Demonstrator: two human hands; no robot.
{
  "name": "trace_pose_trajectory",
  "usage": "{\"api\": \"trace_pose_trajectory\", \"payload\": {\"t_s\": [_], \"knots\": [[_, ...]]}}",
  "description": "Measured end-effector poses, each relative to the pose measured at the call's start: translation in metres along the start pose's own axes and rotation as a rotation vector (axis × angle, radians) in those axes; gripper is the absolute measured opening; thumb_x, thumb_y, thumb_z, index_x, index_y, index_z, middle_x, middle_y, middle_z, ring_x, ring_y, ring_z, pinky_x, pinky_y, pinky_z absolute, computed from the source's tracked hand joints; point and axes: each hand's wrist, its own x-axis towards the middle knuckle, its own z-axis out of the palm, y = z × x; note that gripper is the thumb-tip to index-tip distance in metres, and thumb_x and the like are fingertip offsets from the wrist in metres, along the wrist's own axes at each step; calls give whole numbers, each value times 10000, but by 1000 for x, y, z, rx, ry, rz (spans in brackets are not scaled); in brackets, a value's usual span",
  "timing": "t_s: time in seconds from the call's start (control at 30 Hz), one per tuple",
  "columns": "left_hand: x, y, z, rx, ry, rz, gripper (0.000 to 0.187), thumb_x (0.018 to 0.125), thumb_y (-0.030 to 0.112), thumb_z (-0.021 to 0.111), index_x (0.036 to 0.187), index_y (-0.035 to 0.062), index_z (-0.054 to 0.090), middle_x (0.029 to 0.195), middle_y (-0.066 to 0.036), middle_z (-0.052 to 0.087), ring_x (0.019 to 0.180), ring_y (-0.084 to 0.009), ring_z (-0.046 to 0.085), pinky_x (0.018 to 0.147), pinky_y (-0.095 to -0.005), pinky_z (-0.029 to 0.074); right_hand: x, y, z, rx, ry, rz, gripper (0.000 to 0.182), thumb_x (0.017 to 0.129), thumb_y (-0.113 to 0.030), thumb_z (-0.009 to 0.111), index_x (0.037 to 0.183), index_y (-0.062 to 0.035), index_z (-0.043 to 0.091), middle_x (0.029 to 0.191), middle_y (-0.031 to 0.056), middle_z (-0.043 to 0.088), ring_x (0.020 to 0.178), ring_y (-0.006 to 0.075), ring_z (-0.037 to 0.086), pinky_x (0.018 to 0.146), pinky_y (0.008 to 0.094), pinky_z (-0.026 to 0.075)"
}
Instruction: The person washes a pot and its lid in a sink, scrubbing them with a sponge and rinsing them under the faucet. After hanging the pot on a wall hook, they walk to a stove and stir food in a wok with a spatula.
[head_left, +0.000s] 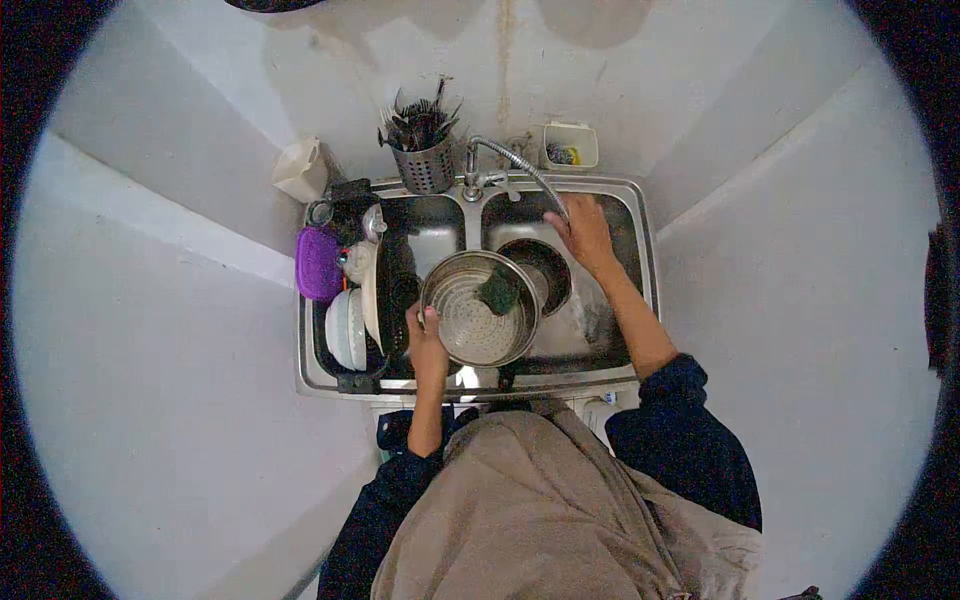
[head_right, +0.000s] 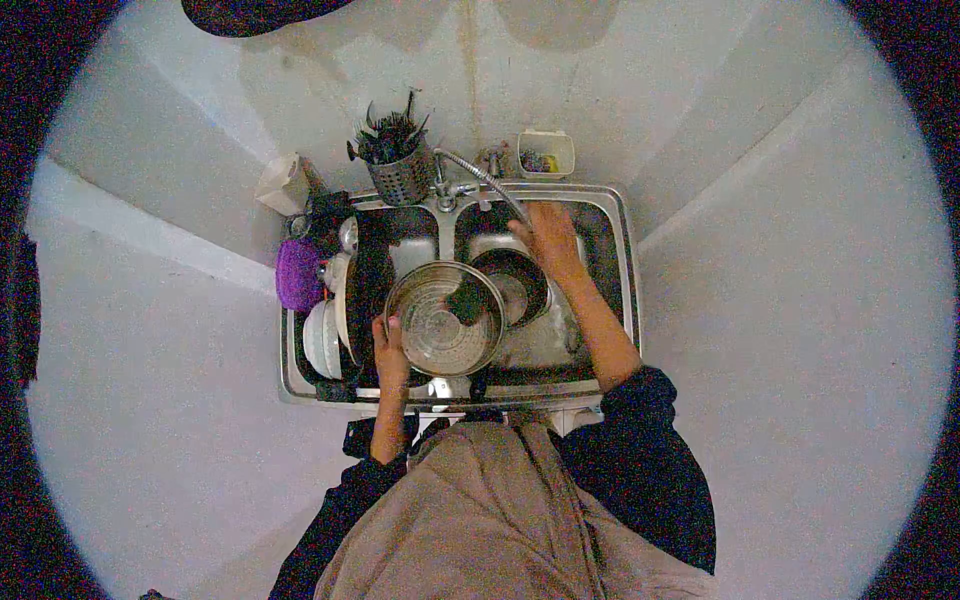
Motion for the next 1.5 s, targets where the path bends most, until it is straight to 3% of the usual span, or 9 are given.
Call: {"api": "trace_pose_trajectory", "payload": {"t_s": [0.13,0.57,0.67,0.9,0.93,1.07,1.27,1.33,1.5], "knots": [[-7,17,30,-75,-22,13,588,870,490,417,1239,35,358,1182,-178,481,1067,-288,474,917,-345,329,-48,-30,-28,134,437,76,326,819,-259,566,1021,-6,537,965,188,540,961,366,482,845,427,370],[-16,18,38,-18,-37,74,472,916,401,367,1247,64,390,1180,-196,479,1075,-305,468,912,-350,339,-132,-75,49,199,-698,-74,280,734,-121,538,1005,-52,562,1058,205,509,995,359,488,856,440,412],[-12,10,27,44,18,76,506,915,412,358,1271,53,378,1228,-201,444,1115,-315,441,938,-352,323,-116,-79,41,48,-282,-119,320,751,-114,519,1064,-49,528,1074,226,492,1010,386,473,847,450,422],[-12,-2,13,-3,-17,168,509,919,406,347,1272,41,374,1228,-200,454,1130,-327,435,942,-356,322,-91,-74,98,44,-362,-101,309,815,-127,461,1117,-63,477,1124,237,451,988,384,487,807,446,444],[-21,12,13,13,-43,148,504,920,408,340,1270,47,377,1216,-200,464,1124,-328,440,937,-357,326,-85,-81,101,82,-110,-95,225,739,-48,517,962,-21,528,890,185,535,860,336,543,739,398,450],[-20,28,22,140,-78,247,482,925,412,298,1255,73,395,1181,-205,483,1092,-350,460,913,-384,344,-75,-134,137,863,4,545,154,769,-113,527,886,-24,574,825,175,604,789,327,586,707,382,451],[12,15,2,244,-106,216,536,915,458,285,1293,85,357,1227,-186,465,1130,-341,447,937,-367,343,-126,-105,88,431,-711,-354,149,768,-113,497,840,-7,574,833,208,591,824,372,571,704,439,456],[8,3,2,280,-76,204,539,915,461,278,1299,89,347,1230,-190,460,1136,-347,441,940,-369,340,-115,-79,82,-5,-616,-276,176,802,-125,479,887,10,555,910,231,567,885,387,551,743,459,449],[-8,21,4,181,-124,153,549,919,460,249,1310,82,323,1248,-209,430,1155,-362,412,952,-374,321,-69,-97,103,301,127,22,216,802,-117,497,983,1,510,933,221,534,902,375,537,728,427,446]]}}
